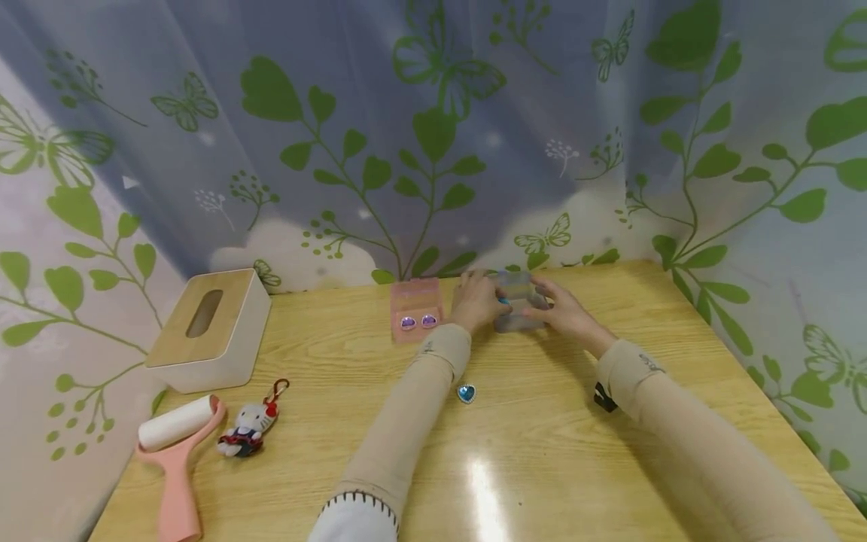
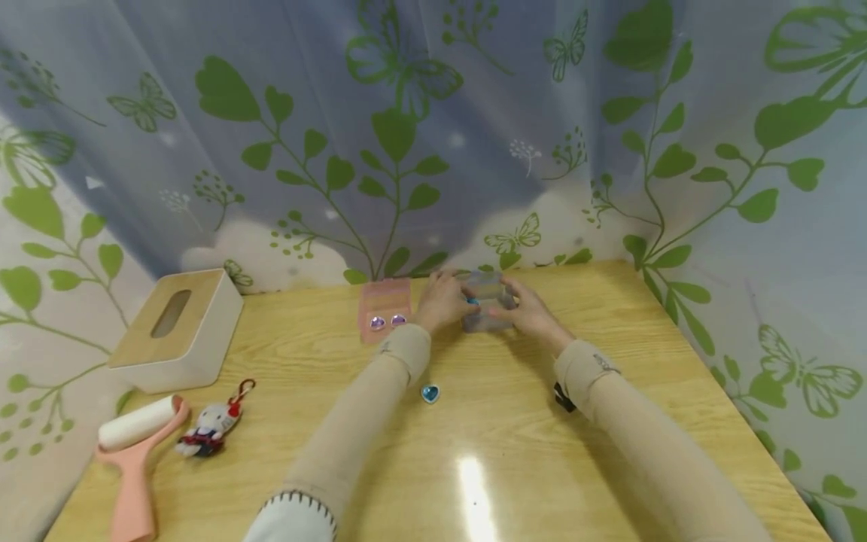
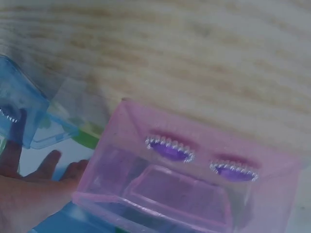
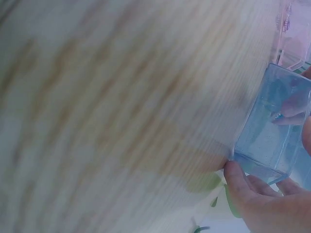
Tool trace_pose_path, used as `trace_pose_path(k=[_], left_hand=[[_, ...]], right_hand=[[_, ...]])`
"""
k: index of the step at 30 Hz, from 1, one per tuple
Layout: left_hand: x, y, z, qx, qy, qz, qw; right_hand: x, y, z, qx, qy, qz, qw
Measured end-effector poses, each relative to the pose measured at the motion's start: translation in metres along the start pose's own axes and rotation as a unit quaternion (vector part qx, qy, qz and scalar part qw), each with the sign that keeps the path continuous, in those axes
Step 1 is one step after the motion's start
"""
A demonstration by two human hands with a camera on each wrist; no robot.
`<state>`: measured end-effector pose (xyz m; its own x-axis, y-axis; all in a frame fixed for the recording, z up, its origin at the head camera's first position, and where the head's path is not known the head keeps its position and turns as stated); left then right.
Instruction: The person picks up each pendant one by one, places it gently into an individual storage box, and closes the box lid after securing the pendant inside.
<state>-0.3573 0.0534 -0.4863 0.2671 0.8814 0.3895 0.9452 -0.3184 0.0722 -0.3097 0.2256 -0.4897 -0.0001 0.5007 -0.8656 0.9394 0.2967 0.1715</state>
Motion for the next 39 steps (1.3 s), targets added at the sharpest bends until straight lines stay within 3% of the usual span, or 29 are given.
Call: trace_pose_path(k=[7, 13, 19, 24, 31, 35, 39], left_hand=[[0.001, 0.000, 0.000, -0.013, -0.009, -0.025, 0.9996], [-0.001, 0.004, -0.002, -0.021, 0.029, -0.031, 0.9989], [-0.001, 0.015, -0.021, 0.008, 0.077, 0.037, 0.9963], [-0.002, 0.036, -0.036, 0.019, 0.107, 0.093, 0.9898], [-0.013, 0.079, -0.047, -0.007, 0.110, 0.161, 0.9808], [-0.027, 0.102, -0.051, -0.025, 0.072, 0.201, 0.9766], [-0.042, 0.120, -0.048, -0.064, 0.042, 0.213, 0.9740]], right_hand=[[-0.002, -0.001, 0.000, 0.002, 0.003, -0.004, 1.0000], [-0.003, 0.000, 0.004, -0.005, 0.001, -0.004, 1.0000], [0.001, -0.002, 0.002, -0.004, 0.008, -0.011, 0.9999], [0.002, -0.001, 0.000, -0.004, 0.014, -0.012, 0.9998], [0.003, -0.001, 0.000, -0.010, 0.013, -0.010, 0.9998], [0.005, -0.005, 0.001, -0.006, 0.008, -0.006, 0.9999], [0.007, -0.009, 0.001, -0.004, 0.005, 0.000, 1.0000]])
Point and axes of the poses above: each hand's wrist, its own y-axis away from the middle knuckle, its own z-axis out of the palm, x = y × z, the point moved 4 cm from there along -y, towards the middle knuckle, and after that the axes turned 3 degrees about -x, right-handed, at the moved point
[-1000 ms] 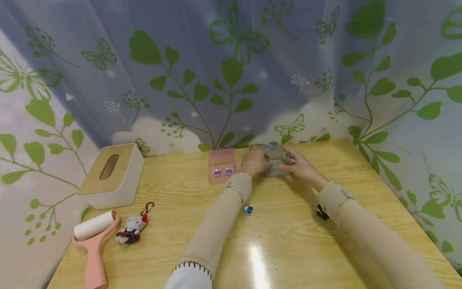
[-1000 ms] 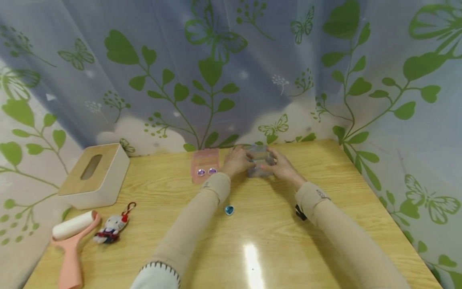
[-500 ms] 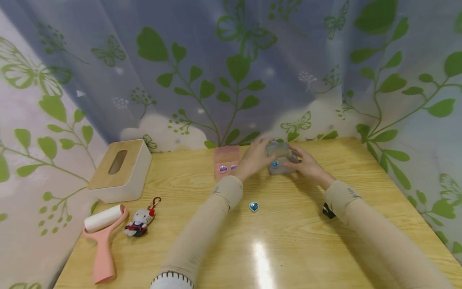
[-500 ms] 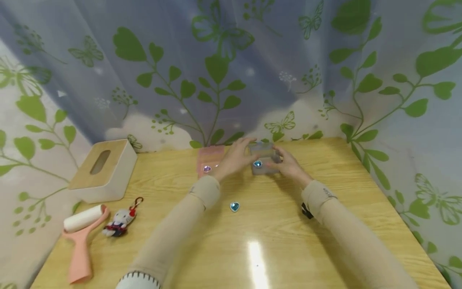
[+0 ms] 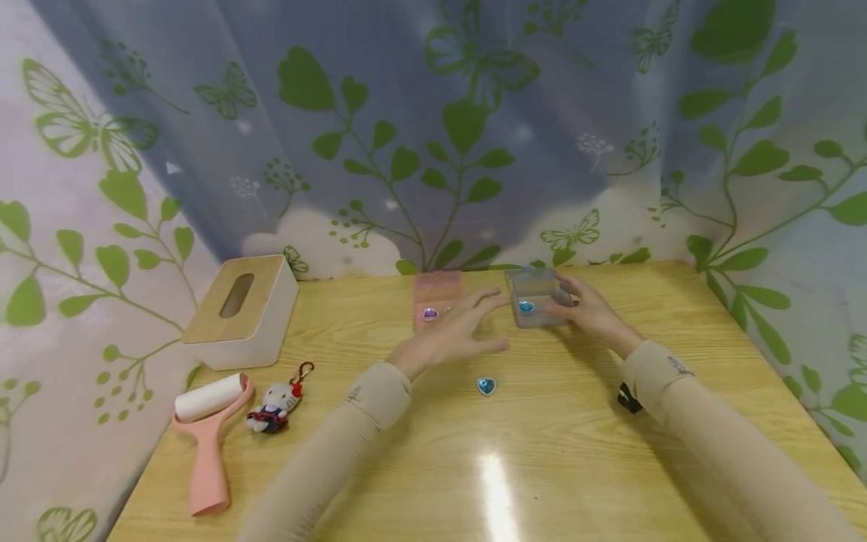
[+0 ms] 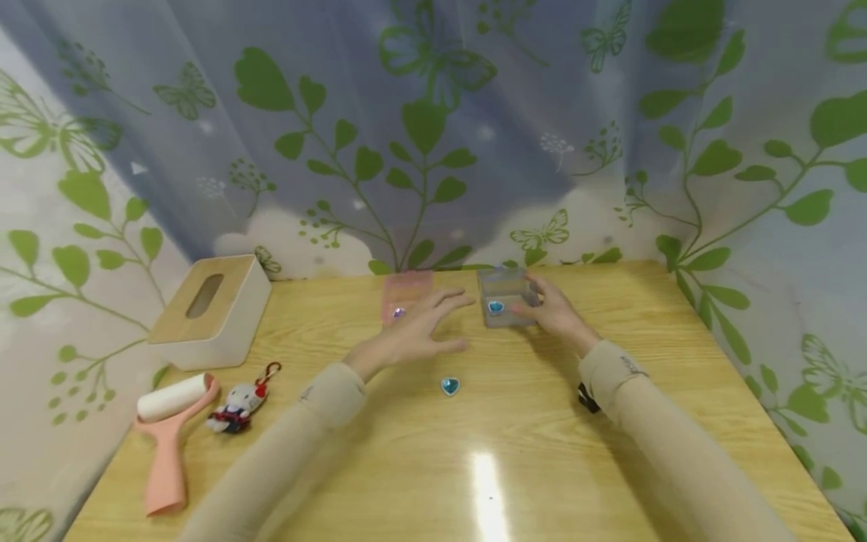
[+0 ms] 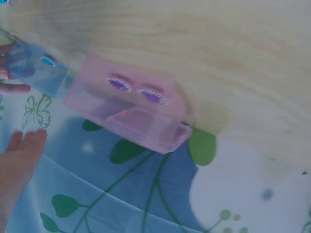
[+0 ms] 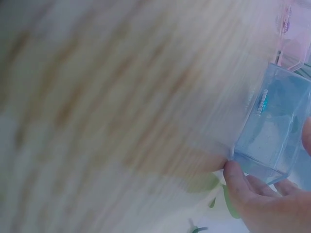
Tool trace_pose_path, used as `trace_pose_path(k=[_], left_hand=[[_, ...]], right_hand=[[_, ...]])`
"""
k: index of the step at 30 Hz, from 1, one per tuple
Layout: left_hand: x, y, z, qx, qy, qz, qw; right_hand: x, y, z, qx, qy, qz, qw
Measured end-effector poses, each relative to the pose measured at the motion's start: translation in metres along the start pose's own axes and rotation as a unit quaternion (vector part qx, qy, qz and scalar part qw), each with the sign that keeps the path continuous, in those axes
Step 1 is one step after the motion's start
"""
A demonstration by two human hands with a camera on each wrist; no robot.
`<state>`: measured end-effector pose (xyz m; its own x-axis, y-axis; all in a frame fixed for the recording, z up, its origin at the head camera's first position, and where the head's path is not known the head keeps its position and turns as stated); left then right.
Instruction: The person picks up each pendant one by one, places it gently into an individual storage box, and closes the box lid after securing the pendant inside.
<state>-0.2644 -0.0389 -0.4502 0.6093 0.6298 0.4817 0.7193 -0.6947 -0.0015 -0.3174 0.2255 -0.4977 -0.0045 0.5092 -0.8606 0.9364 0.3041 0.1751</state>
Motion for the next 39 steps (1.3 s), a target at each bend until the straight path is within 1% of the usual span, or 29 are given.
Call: trace_pose_path(k=[3, 5, 7, 13, 18, 25, 30, 35, 39], left_hand=[[-0.005, 0.009, 0.008, -0.042, -0.008, 0.000, 0.9991], [-0.009, 0.012, 0.014, -0.063, -0.017, 0.007, 0.9979], [-0.011, 0.014, 0.019, -0.082, -0.014, 0.015, 0.9964], [-0.014, 0.020, 0.030, -0.134, 0.007, 0.048, 0.9897], [-0.014, 0.023, 0.037, -0.164, -0.020, 0.052, 0.9849], [-0.012, 0.024, 0.043, -0.168, -0.077, 0.067, 0.9805], [-0.010, 0.025, 0.043, -0.163, -0.107, 0.078, 0.9777], [-0.009, 0.026, 0.043, -0.153, -0.117, 0.080, 0.9781], [-0.013, 0.027, 0.044, -0.146, -0.121, 0.079, 0.9787]], right_hand=[[0.001, 0.001, -0.002, -0.003, 0.000, 0.002, 1.0000], [0.000, 0.002, -0.002, -0.005, 0.002, 0.001, 1.0000], [-0.003, 0.004, -0.003, -0.005, 0.004, -0.001, 1.0000], [-0.010, 0.007, -0.003, -0.005, 0.003, -0.006, 1.0000], [-0.010, 0.006, -0.003, -0.006, 0.000, -0.008, 1.0000], [-0.003, 0.002, -0.002, -0.005, 0.000, -0.004, 1.0000], [-0.004, 0.003, -0.001, -0.011, 0.002, -0.003, 0.9999], [-0.007, 0.004, -0.001, -0.011, 0.006, -0.003, 0.9999], [-0.005, 0.003, -0.001, -0.010, 0.004, -0.001, 0.9999]])
Point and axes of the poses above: each hand's wrist, its own y-axis away from the middle knuckle, its own z-axis out of the palm, x = y × z, the point moved 4 cm from there along -y, towards the middle knuckle, and after that the axes turned 3 degrees about -x, right-handed, at the moved point
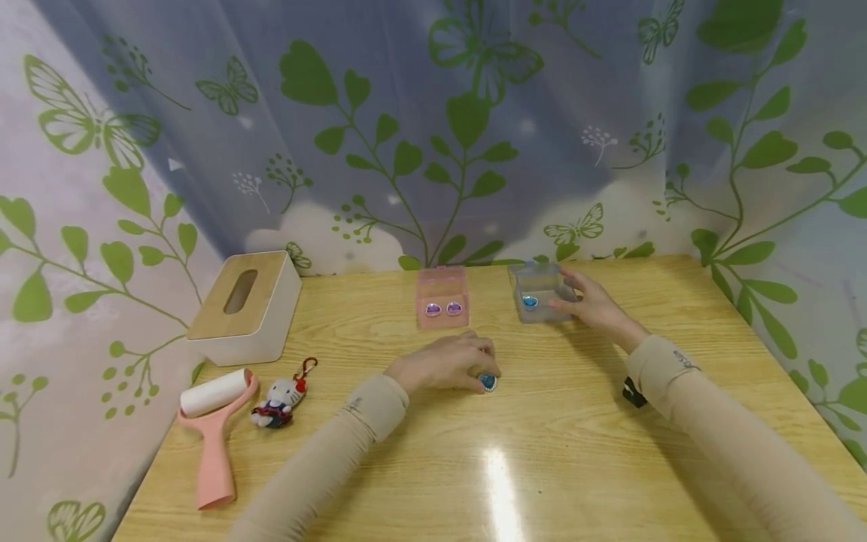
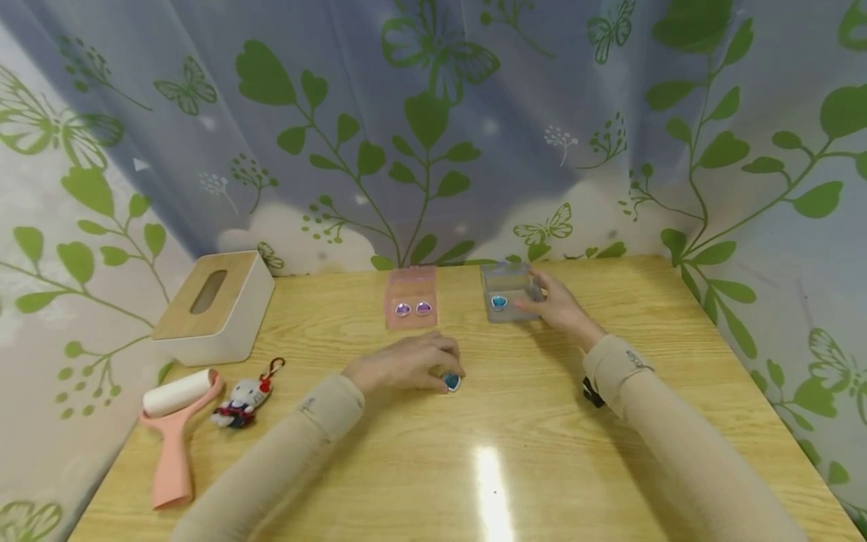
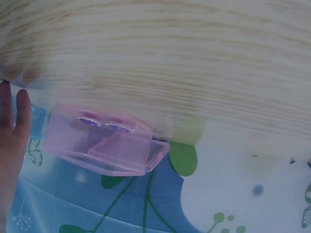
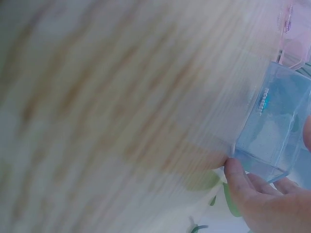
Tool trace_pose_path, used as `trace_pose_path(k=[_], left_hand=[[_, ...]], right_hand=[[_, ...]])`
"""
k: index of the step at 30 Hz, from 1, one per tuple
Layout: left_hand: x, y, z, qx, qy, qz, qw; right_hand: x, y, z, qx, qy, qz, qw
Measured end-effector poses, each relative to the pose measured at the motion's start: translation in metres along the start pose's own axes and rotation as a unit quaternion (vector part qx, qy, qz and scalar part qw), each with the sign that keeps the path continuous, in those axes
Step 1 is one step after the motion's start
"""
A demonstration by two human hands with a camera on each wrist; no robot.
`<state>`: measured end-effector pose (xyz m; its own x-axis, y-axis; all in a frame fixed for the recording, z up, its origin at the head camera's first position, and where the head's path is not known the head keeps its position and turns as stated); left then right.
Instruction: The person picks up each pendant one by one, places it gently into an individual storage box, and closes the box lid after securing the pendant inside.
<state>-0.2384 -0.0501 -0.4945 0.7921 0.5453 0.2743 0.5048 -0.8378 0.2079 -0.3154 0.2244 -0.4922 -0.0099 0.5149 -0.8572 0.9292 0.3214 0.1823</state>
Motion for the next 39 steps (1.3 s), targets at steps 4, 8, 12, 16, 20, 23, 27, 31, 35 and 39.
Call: trace_pose_path(k=[4, 8, 12, 16, 20, 23, 27, 31, 35, 39], left_hand=[[-0.002, -0.002, 0.001, 0.009, -0.017, 0.002, 0.9998], [-0.003, -0.004, 0.002, 0.026, -0.004, -0.002, 0.9997], [-0.001, -0.008, -0.002, 0.057, 0.070, -0.004, 0.9959], [0.000, -0.013, -0.012, 0.097, 0.173, -0.005, 0.9801], [-0.002, -0.020, -0.023, 0.143, 0.233, -0.011, 0.9619], [-0.006, -0.026, -0.033, 0.180, 0.264, -0.014, 0.9475], [-0.011, -0.036, -0.047, 0.220, 0.297, -0.033, 0.9287], [-0.015, -0.048, -0.059, 0.238, 0.293, -0.058, 0.9242], [-0.018, -0.061, -0.063, 0.250, 0.285, -0.077, 0.9223], [-0.022, -0.071, -0.060, 0.256, 0.296, -0.103, 0.9145]], right_hand=[[0.001, 0.000, -0.001, 0.000, 0.003, 0.002, 1.0000], [0.000, 0.002, -0.001, 0.001, 0.004, 0.002, 1.0000], [-0.001, 0.003, -0.001, 0.004, 0.006, 0.000, 1.0000], [-0.003, 0.004, 0.000, 0.006, 0.007, -0.005, 0.9999], [-0.004, 0.005, 0.001, 0.001, 0.007, -0.009, 0.9999], [-0.001, 0.005, 0.000, -0.006, 0.009, -0.006, 0.9999], [0.001, 0.003, -0.003, -0.018, 0.009, -0.004, 0.9998], [0.001, 0.003, -0.005, -0.030, 0.001, -0.004, 0.9995], [0.002, 0.004, -0.007, -0.039, -0.013, -0.001, 0.9991], [0.003, 0.005, -0.008, -0.045, -0.023, 0.001, 0.9987]])
Point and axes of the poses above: each hand's wrist, its own y-axis away from the middle knuckle, its own z-axis out of the palm, x = y × z, the point moved 4 cm from there along -y, towards the middle knuckle, and after that the axes turned 3 degrees about -x, right-handed, at the moved point
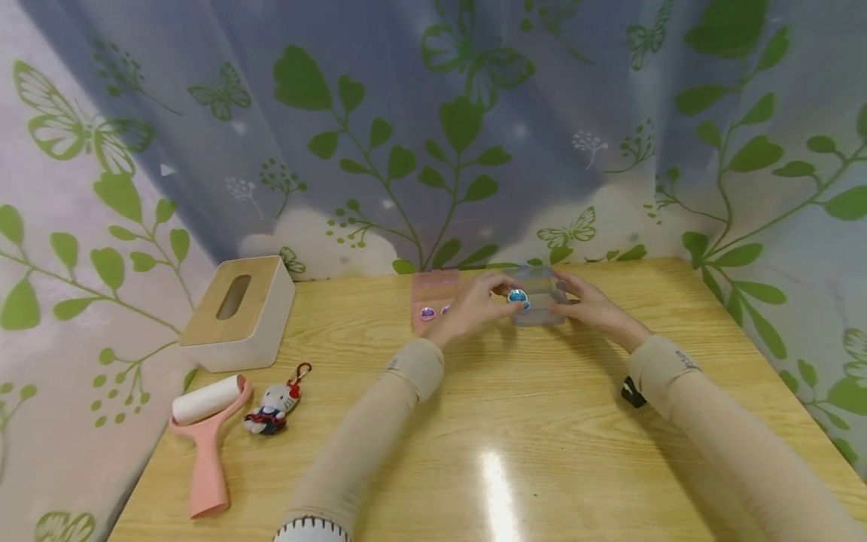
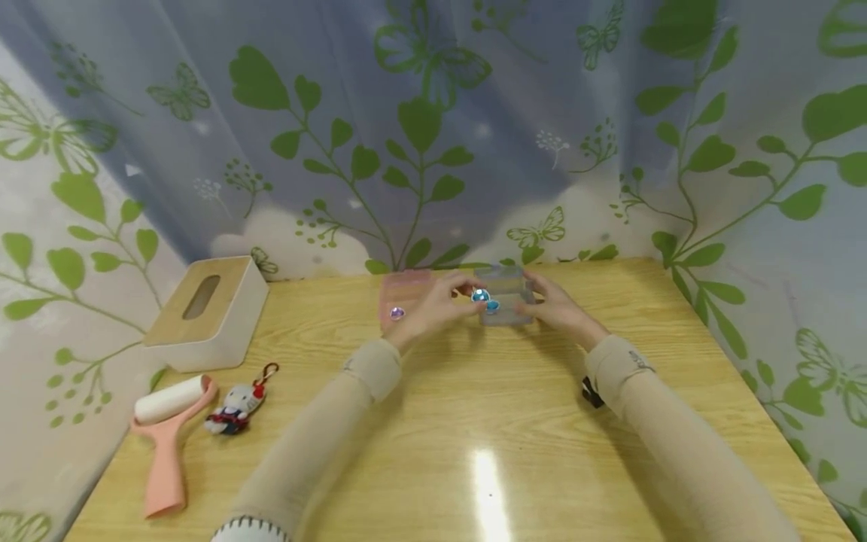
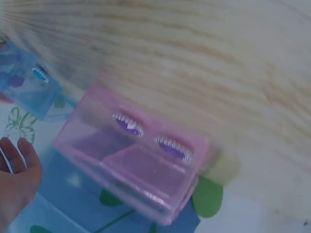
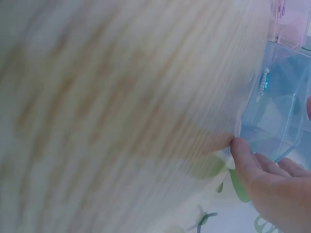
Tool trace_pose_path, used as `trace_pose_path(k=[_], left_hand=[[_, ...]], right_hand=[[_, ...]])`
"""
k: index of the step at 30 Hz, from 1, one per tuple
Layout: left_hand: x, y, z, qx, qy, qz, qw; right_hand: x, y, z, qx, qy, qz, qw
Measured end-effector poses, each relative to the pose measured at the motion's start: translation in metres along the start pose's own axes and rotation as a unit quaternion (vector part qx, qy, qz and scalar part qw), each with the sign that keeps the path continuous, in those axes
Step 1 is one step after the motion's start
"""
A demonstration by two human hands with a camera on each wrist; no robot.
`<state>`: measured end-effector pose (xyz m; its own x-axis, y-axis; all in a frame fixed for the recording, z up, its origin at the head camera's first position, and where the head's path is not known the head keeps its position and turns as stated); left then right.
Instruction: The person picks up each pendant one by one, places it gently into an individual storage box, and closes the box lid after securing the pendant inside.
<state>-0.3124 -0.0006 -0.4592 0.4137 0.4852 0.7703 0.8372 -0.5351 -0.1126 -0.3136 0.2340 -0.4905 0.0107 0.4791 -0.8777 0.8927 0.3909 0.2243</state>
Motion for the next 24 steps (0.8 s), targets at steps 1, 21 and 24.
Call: trace_pose_path(k=[1, 21, 24], left_hand=[[-0.001, -0.002, 0.002, 0.004, 0.003, -0.004, 1.0000], [-0.010, -0.047, 0.032, 0.029, -0.154, -0.021, 0.9873], [-0.005, -0.051, 0.035, 0.020, -0.201, -0.032, 0.9790]], right_hand=[[0.000, 0.000, 0.000, -0.001, 0.000, 0.001, 1.0000], [-0.001, 0.008, -0.001, -0.021, -0.004, -0.004, 0.9998], [0.000, 0.006, -0.002, -0.021, -0.005, -0.007, 0.9997]])
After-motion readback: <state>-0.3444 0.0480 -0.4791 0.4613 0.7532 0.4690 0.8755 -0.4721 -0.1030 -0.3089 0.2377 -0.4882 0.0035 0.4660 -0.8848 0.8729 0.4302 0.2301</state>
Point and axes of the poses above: each hand's wrist, its own y-axis away from the middle knuckle, its own z-axis out of the palm, x = y × z, the point moved 4 cm from there along -y, towards the middle knuckle, and after that the axes turned 3 degrees about -x, right-handed, at the moved point
